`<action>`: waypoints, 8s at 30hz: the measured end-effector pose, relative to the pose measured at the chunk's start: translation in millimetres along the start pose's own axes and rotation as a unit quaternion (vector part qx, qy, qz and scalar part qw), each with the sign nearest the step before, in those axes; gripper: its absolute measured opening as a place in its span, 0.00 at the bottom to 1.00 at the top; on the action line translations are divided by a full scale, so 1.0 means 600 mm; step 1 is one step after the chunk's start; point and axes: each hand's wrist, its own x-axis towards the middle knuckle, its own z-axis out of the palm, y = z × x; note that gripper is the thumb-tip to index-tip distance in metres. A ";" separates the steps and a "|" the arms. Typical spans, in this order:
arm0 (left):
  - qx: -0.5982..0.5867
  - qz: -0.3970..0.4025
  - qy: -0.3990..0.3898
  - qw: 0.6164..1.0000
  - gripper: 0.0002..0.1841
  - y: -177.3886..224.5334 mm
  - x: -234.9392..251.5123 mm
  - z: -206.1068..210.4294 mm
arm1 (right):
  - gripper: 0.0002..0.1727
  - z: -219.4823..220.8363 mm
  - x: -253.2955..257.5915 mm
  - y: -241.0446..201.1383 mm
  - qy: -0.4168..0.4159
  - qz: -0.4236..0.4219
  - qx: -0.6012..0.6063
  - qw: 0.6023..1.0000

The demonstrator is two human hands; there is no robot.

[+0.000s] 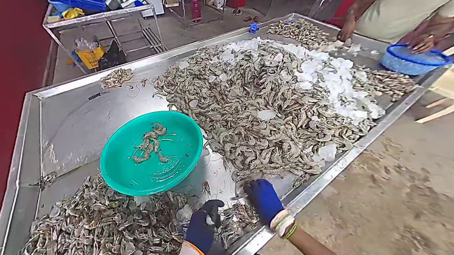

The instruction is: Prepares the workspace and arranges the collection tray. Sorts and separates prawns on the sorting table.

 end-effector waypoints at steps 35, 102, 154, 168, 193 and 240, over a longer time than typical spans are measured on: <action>0.257 -0.172 -0.198 0.930 0.30 0.096 0.033 0.052 | 0.15 -0.037 -0.076 -0.120 -0.068 0.047 0.007 0.997; 0.052 -0.183 -0.202 0.961 0.26 0.059 0.018 0.029 | 0.06 -0.035 -0.087 -0.091 0.058 0.062 0.020 0.996; 0.030 -0.162 -0.066 0.984 0.24 0.065 -0.001 0.022 | 0.12 -0.070 -0.047 -0.008 0.044 0.156 0.130 0.978; -0.161 0.062 0.004 0.985 0.21 0.005 0.004 -0.024 | 0.20 -0.064 -0.034 0.100 0.102 0.183 0.291 0.934; -0.178 -0.072 0.013 0.981 0.24 0.003 -0.030 -0.003 | 0.16 -0.035 0.120 0.109 0.094 -0.182 0.065 0.977; -0.118 0.025 -0.026 0.992 0.27 -0.003 -0.054 -0.049 | 0.19 -0.035 -0.043 -0.100 -0.109 0.015 0.127 0.986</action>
